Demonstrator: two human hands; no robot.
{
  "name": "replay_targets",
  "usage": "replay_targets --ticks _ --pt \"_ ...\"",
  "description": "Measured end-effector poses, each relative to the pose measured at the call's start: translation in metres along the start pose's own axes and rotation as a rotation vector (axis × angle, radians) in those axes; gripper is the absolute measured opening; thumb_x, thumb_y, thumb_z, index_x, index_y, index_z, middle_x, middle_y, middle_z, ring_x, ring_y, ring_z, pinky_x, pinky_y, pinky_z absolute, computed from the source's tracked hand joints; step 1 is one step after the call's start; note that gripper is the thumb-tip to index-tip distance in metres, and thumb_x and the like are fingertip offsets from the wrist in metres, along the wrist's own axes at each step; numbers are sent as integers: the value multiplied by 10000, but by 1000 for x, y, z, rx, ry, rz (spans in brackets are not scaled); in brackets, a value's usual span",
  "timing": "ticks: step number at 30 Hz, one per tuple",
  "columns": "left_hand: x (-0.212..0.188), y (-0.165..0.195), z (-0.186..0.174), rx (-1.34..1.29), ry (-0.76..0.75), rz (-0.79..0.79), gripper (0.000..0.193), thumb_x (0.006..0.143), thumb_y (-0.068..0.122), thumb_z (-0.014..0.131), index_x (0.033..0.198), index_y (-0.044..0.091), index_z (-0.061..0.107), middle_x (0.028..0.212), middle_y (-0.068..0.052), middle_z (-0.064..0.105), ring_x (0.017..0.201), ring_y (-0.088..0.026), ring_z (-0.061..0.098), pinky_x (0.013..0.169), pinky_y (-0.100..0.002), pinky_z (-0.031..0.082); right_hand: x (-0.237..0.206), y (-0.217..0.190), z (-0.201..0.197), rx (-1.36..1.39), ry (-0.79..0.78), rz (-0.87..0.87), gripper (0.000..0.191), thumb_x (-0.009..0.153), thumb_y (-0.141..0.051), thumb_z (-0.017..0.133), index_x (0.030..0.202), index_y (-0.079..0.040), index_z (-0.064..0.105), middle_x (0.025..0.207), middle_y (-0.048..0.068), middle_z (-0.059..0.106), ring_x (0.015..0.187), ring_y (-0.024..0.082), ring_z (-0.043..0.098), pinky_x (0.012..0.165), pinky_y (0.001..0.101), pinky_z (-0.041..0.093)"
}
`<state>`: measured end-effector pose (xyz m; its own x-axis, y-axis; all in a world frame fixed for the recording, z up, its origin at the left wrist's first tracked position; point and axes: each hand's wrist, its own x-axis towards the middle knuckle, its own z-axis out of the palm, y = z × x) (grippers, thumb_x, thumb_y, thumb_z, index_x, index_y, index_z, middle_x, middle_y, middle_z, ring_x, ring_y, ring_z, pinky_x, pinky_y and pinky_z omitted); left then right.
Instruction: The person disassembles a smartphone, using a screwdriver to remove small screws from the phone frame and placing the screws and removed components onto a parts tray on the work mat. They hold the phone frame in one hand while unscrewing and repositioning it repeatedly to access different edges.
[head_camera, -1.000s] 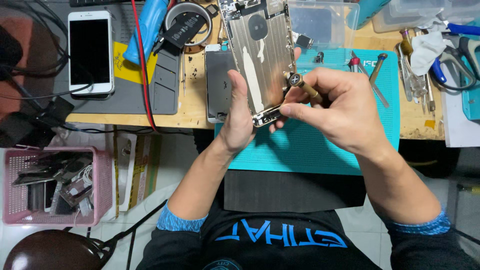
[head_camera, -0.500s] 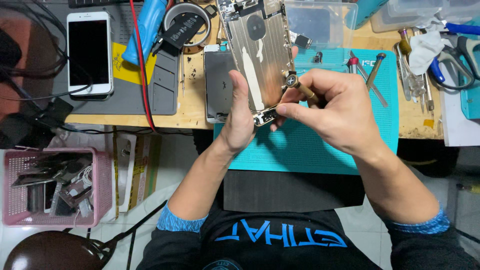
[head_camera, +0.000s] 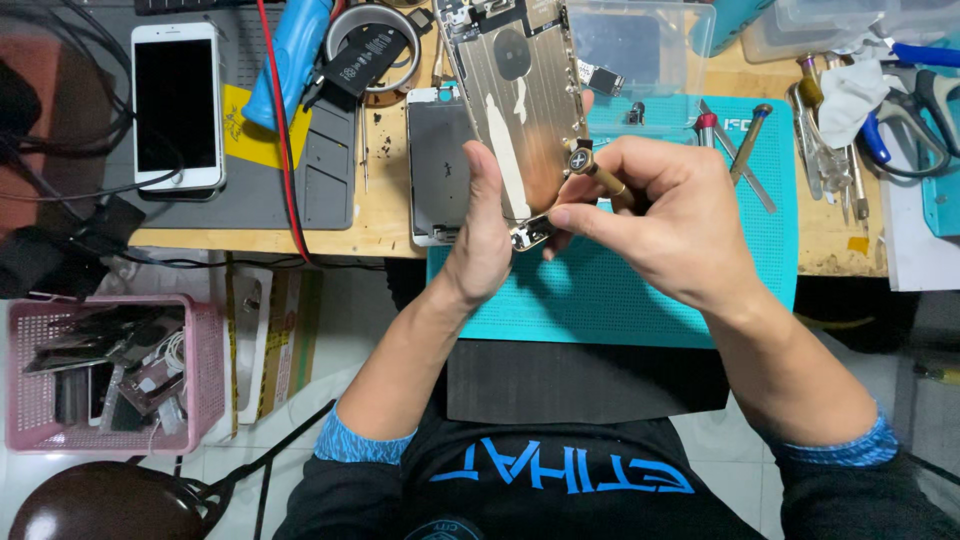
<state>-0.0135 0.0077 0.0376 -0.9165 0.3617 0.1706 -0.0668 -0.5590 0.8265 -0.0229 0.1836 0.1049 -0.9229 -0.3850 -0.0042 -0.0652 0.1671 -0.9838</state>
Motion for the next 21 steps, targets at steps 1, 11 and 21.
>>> replay_targets --ticks 1,11,21 --pt "1 -2 1 1 0 -12 999 994 830 196 1632 77 348 1057 -46 662 737 -68 531 598 -229 432 0 1 0 -48 11 4 111 894 30 781 966 48 698 850 72 719 770 134 709 676 256 583" --pt "3 -2 -14 107 186 69 774 1118 584 312 1684 62 243 1125 -83 685 767 -96 567 587 -230 480 0 33 -49 -70 210 -99 221 960 45 799 1144 39 677 1056 66 730 958 100 710 873 246 596" --pt "22 -20 -11 86 520 122 505 1066 86 618 1507 -80 437 1072 -141 669 811 -159 693 642 -278 534 9 65 -65 -503 125 117 199 861 -88 838 1019 -21 739 832 39 732 716 83 633 621 265 500"
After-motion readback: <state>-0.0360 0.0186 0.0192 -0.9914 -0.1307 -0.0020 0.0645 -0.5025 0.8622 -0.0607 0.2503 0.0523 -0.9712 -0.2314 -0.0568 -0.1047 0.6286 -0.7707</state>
